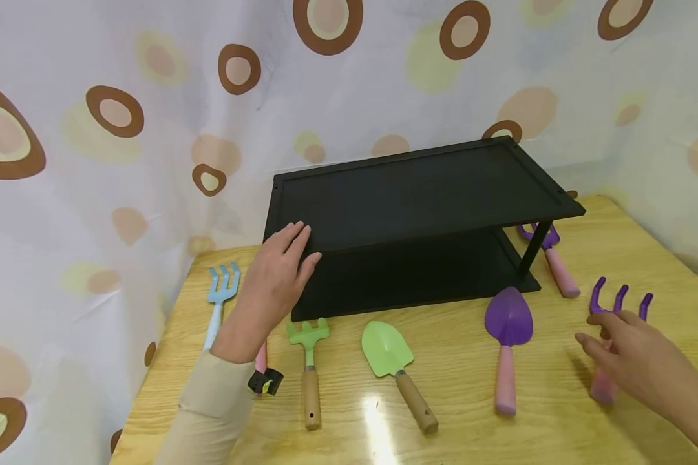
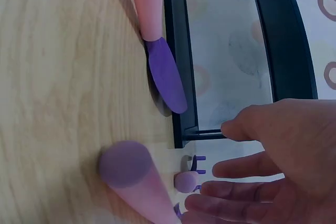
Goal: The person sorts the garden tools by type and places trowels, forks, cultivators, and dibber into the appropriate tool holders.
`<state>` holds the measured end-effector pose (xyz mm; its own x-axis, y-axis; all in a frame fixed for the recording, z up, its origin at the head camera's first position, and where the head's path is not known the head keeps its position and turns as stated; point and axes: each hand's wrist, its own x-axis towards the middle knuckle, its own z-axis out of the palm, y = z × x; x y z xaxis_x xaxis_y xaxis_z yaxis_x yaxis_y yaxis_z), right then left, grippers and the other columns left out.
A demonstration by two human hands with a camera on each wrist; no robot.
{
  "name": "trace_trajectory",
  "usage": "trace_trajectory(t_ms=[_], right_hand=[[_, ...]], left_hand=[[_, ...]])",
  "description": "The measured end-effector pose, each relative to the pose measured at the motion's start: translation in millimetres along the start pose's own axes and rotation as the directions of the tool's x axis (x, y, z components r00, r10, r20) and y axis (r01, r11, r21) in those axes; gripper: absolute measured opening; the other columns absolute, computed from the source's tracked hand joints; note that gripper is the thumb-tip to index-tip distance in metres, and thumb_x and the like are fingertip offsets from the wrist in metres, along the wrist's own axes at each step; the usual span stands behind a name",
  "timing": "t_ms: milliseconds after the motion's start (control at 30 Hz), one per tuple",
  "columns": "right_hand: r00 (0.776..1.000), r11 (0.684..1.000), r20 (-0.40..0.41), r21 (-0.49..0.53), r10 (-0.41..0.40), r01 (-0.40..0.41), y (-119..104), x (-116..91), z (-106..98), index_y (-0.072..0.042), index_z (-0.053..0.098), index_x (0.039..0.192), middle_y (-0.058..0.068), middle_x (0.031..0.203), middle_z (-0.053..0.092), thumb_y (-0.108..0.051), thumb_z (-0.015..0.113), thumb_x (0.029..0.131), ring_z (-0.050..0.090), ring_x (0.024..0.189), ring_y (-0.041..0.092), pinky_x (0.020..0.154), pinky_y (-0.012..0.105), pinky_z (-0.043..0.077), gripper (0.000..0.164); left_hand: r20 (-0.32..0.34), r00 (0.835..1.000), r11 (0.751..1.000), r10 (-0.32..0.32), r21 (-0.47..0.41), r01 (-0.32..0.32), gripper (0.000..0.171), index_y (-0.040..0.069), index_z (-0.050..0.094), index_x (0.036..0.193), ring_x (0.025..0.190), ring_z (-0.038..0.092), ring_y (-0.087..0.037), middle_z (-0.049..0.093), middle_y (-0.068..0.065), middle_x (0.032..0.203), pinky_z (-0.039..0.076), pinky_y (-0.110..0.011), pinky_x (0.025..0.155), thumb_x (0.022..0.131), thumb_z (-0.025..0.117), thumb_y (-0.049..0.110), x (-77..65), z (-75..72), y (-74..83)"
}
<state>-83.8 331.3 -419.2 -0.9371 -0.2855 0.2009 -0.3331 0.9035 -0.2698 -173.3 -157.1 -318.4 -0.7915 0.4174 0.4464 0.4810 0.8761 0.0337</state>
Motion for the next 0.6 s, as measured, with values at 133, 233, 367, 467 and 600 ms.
trace_trajectory(t_ms=[133,233,367,467,600], right_hand=[[0.961,0.968,0.126,0.028,0.245,-0.251,-0.4,3.4,-1.7,0.013,0.063,0.099,0.022,0.084,0.065,-0.027,0.067,0.095,0.062,0.073,0.034,0.063,0.051,0.054,0.041],[0.939,0.954,0.175,-0.024,0.297,-0.298,0.1,1.6,-0.9,0.01,0.065,0.088,0.023,0.08,0.064,-0.032,0.067,0.094,0.058,0.075,0.04,0.068,0.054,0.053,0.042],[0.919,0.944,0.216,-0.037,0.329,-0.329,-0.6,-5.0,3.0,-0.004,0.057,0.078,0.012,0.071,0.058,-0.04,0.07,0.091,0.052,0.069,0.032,0.061,0.041,0.048,0.041],[0.935,0.953,0.186,-0.03,0.301,-0.3,-0.5,-11.1,7.9,0.005,0.052,0.106,0.003,0.068,0.05,-0.037,0.078,0.084,0.049,0.067,0.026,0.057,0.038,0.045,0.054],[0.929,0.951,0.205,-0.048,0.308,-0.305,2.6,-14.0,11.8,0.017,0.029,0.132,0.013,0.071,0.054,-0.026,0.081,0.081,0.052,0.074,0.038,0.062,0.051,0.05,0.085]], left_hand=[[-0.002,1.0,0.998,0.027,0.051,-0.027,0.05,-0.002,0.053,0.14,0.136,0.05,-0.032,0.054,-0.019,0.144,0.042,-0.044,0.114,0.101,0.058,0.029,1.1,3.8,-0.2],[-0.01,0.999,0.996,0.031,0.078,-0.031,0.048,-0.001,0.055,0.139,0.136,0.052,-0.03,0.056,-0.018,0.143,0.043,-0.043,0.112,0.1,0.058,0.027,1.1,6.3,0.6],[-0.026,0.999,0.997,0.022,0.079,-0.02,0.047,0.001,0.055,0.14,0.136,0.052,-0.028,0.056,-0.016,0.144,0.042,-0.042,0.114,0.1,0.058,0.027,0.8,8.2,0.8],[-0.046,0.999,0.997,0.028,0.078,-0.024,0.048,0.001,0.055,0.14,0.136,0.052,-0.028,0.056,-0.015,0.144,0.042,-0.042,0.114,0.101,0.057,0.028,1.5,9.0,-0.2],[-0.052,0.998,0.997,0.024,0.078,-0.02,0.048,0.002,0.056,0.14,0.136,0.052,-0.028,0.056,-0.015,0.143,0.042,-0.041,0.114,0.101,0.057,0.03,1.2,9.0,-1.1]])
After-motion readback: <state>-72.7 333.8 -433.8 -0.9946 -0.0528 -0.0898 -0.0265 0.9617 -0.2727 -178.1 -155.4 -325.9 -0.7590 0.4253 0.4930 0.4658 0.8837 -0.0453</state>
